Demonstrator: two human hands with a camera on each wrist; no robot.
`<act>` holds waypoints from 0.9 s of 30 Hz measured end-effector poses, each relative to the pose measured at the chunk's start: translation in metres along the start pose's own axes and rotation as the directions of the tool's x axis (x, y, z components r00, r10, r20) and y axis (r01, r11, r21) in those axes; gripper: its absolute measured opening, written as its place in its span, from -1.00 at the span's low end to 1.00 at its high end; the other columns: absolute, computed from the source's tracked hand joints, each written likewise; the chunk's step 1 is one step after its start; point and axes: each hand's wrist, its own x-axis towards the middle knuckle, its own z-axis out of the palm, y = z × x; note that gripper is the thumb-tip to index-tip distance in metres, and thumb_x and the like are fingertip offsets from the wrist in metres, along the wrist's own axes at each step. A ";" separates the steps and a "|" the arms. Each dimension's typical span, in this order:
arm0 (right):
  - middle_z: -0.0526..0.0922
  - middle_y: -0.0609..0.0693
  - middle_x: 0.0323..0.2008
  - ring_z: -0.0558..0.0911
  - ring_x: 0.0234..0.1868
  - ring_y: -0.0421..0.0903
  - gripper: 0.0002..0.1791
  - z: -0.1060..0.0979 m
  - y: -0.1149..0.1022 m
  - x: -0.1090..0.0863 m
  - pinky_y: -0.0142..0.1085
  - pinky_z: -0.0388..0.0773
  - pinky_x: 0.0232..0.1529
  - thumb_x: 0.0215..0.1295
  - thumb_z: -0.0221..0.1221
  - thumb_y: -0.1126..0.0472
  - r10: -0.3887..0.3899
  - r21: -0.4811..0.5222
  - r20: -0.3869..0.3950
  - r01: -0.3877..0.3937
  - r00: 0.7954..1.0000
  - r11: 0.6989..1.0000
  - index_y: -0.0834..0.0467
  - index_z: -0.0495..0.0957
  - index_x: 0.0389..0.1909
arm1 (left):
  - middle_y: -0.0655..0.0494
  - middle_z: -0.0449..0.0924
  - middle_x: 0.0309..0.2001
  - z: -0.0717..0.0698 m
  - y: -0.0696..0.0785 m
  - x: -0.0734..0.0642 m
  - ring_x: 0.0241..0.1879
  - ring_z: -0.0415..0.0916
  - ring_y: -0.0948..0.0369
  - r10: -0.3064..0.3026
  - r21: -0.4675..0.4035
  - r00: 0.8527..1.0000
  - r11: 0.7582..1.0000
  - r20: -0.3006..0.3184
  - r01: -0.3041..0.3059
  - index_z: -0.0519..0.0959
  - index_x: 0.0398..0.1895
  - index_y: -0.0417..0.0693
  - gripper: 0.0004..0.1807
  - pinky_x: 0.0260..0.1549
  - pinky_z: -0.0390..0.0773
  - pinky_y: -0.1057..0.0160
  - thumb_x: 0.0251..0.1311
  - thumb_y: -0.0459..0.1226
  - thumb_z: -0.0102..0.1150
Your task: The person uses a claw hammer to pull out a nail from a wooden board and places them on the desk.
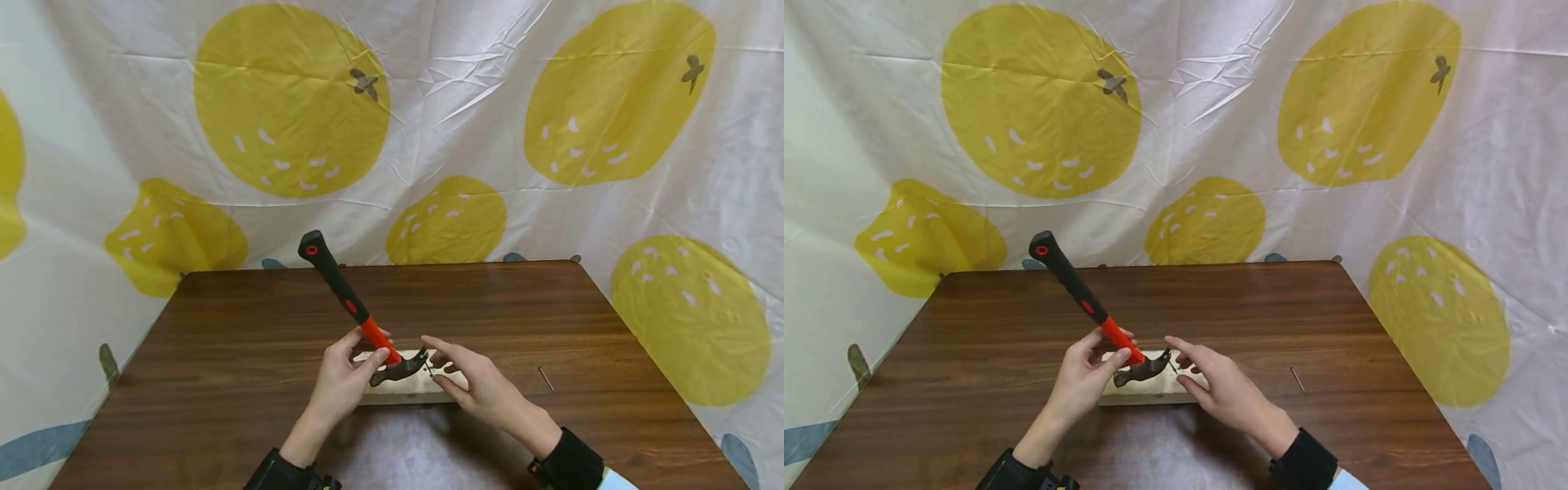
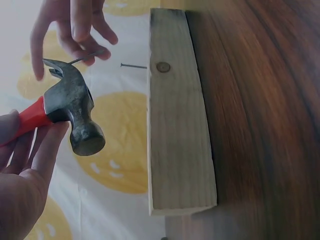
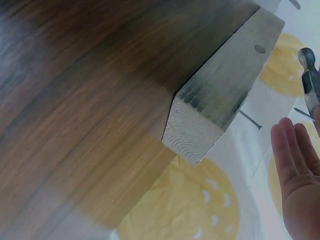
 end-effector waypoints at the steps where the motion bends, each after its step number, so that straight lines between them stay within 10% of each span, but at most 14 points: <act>1: 0.69 0.12 0.00 0.73 -0.12 0.02 -0.25 0.000 0.000 0.001 -0.16 0.71 -0.11 0.22 0.34 0.55 -0.018 0.004 -0.003 0.018 1.000 1.000 0.26 0.36 0.44 | -0.14 0.70 -0.11 0.001 0.001 0.000 -0.08 0.68 0.01 -0.002 0.000 1.000 1.000 0.008 0.002 0.63 0.01 -0.27 -0.78 -0.17 0.72 0.14 0.33 -0.46 0.29; 14: 0.71 0.02 0.00 0.69 0.00 -0.11 -0.51 0.000 -0.001 -0.002 -0.35 0.61 0.03 0.18 0.40 0.49 -0.031 -0.089 -0.015 0.029 0.999 0.996 0.23 0.59 0.15 | -0.12 0.68 -0.09 0.014 0.005 0.000 -0.07 0.67 -0.01 -0.029 -0.013 0.997 0.999 0.067 0.030 0.63 0.02 -0.21 -0.78 -0.14 0.71 0.14 0.33 -0.44 0.30; 27: 0.73 -0.02 -0.06 0.69 -0.14 -0.17 -0.52 -0.002 0.000 -0.002 -0.29 0.66 -0.23 0.15 0.39 0.52 -0.050 -0.112 -0.061 0.042 0.997 0.993 0.20 0.62 0.11 | -0.11 0.70 -0.11 0.017 0.006 0.004 -0.08 0.67 -0.03 0.025 0.002 0.996 1.000 0.084 -0.026 0.64 0.01 -0.25 -0.78 -0.16 0.71 0.13 0.32 -0.44 0.29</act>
